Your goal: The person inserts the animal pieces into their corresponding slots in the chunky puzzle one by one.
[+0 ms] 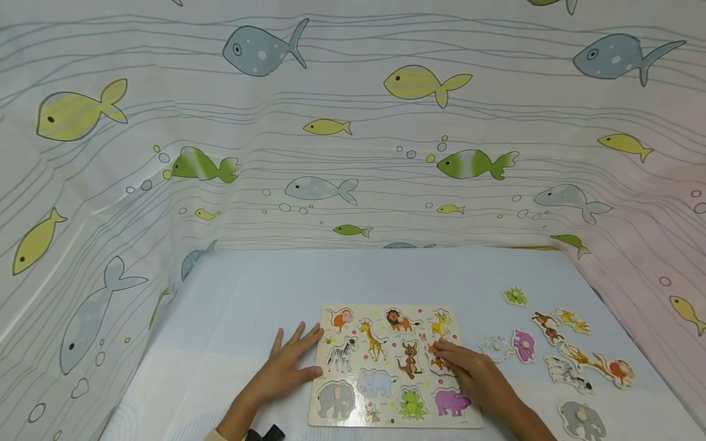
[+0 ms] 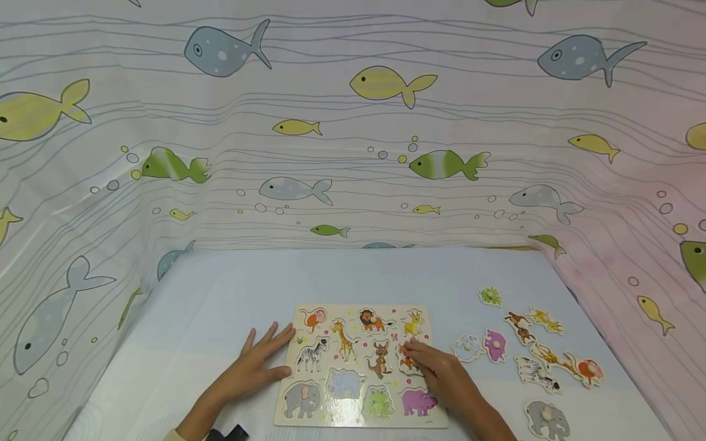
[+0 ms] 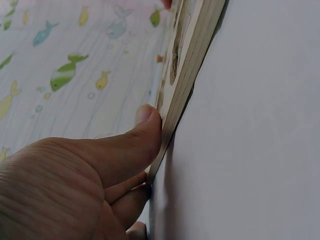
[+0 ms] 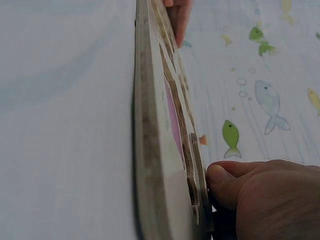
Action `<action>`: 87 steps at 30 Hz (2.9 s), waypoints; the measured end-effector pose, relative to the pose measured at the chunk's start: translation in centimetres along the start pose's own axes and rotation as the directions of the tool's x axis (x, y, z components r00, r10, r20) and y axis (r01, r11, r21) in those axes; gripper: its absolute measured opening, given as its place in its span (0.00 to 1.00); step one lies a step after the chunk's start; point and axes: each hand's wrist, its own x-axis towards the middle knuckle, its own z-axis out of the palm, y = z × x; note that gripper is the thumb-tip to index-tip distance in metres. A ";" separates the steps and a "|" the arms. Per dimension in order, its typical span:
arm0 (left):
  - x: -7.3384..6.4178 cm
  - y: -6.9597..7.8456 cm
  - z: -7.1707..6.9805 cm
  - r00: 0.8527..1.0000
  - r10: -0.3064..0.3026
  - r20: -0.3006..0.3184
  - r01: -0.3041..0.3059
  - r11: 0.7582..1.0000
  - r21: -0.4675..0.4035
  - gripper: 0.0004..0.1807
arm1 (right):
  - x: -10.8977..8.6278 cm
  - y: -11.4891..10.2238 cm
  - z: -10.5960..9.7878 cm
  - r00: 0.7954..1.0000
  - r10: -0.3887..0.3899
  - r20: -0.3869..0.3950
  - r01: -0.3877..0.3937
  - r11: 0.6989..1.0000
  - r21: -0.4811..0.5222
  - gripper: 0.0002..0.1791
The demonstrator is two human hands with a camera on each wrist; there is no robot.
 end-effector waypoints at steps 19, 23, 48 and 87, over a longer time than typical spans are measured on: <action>0.3 0.2 -0.1 0.999 -0.015 0.030 0.015 1.000 -0.002 0.44 | -0.1 -0.2 -0.2 1.000 -0.001 0.023 0.001 1.000 -0.022 0.26; 0.3 0.2 -0.1 0.999 -0.015 0.031 0.015 1.000 0.000 0.45 | -0.2 -0.1 -0.3 1.000 0.005 0.029 -0.004 0.999 -0.033 0.25; 0.2 0.2 0.1 0.998 -0.049 0.025 0.049 0.999 0.013 0.44 | -0.2 -0.8 -1.3 0.978 0.201 0.059 -0.204 0.978 0.053 0.30; 0.1 0.0 -0.1 0.999 -0.036 0.039 0.036 0.999 0.000 0.44 | -2.5 14.8 -17.8 0.661 0.750 0.009 -0.750 0.660 0.042 0.35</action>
